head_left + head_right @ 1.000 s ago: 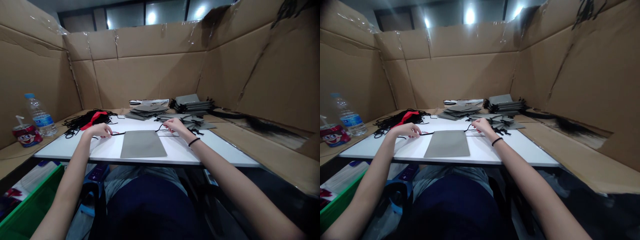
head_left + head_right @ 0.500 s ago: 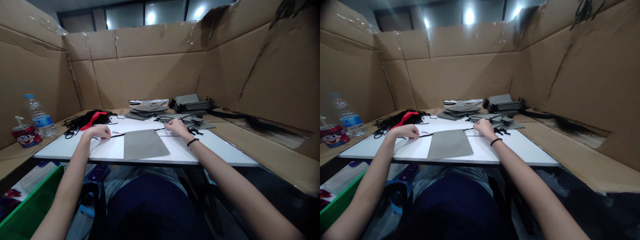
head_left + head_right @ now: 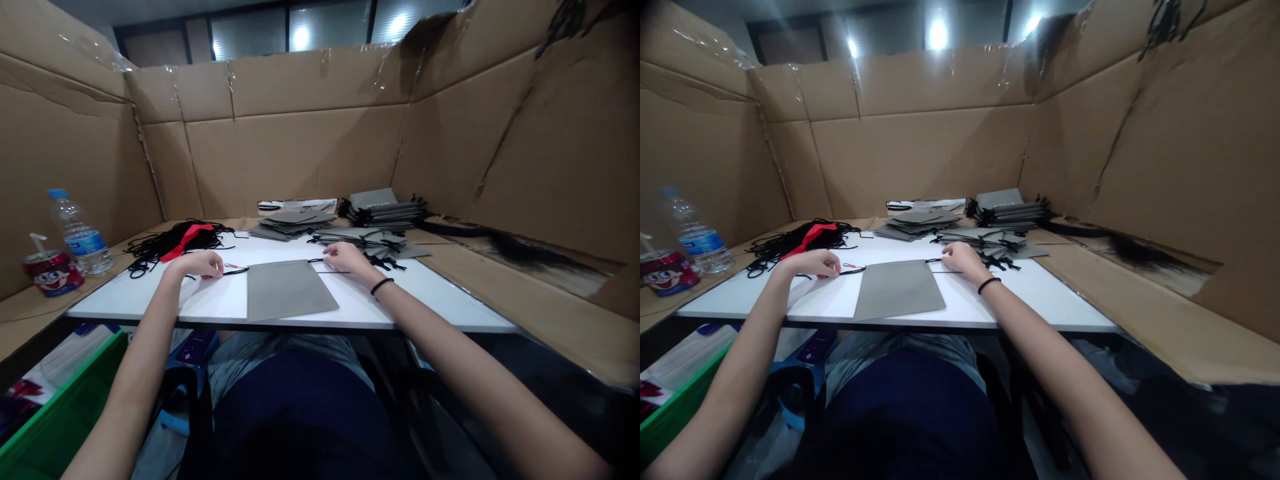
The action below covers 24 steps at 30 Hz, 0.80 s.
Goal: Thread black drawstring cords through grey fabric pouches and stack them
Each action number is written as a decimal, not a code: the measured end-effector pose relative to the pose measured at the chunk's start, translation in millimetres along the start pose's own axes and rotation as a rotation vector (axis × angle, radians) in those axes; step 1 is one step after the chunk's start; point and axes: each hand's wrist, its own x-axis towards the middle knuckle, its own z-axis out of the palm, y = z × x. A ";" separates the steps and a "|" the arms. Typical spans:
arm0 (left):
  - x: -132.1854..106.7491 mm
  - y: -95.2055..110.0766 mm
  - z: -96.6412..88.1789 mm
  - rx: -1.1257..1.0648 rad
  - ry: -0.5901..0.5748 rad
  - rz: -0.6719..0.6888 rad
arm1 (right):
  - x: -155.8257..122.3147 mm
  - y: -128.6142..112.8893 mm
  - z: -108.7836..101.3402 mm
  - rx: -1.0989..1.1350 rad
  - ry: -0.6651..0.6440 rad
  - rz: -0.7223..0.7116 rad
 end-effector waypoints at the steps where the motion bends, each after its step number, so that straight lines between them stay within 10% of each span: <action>1: 1.1 -1.0 0.2 0.002 -0.001 0.000 | 0.4 0.2 1.2 0.004 -0.009 -0.017; 12: -4.6 24.5 -7.1 0.087 0.078 0.139 | -5.3 -6.2 4.8 0.030 -0.035 -0.187; 19: 58.5 95.6 12.3 -0.009 0.149 0.429 | 22.2 -16.8 10.2 0.061 -0.186 -0.463; 24: 102.7 102.0 37.3 -0.356 0.072 0.521 | 35.7 -36.4 15.1 0.276 -0.044 -0.451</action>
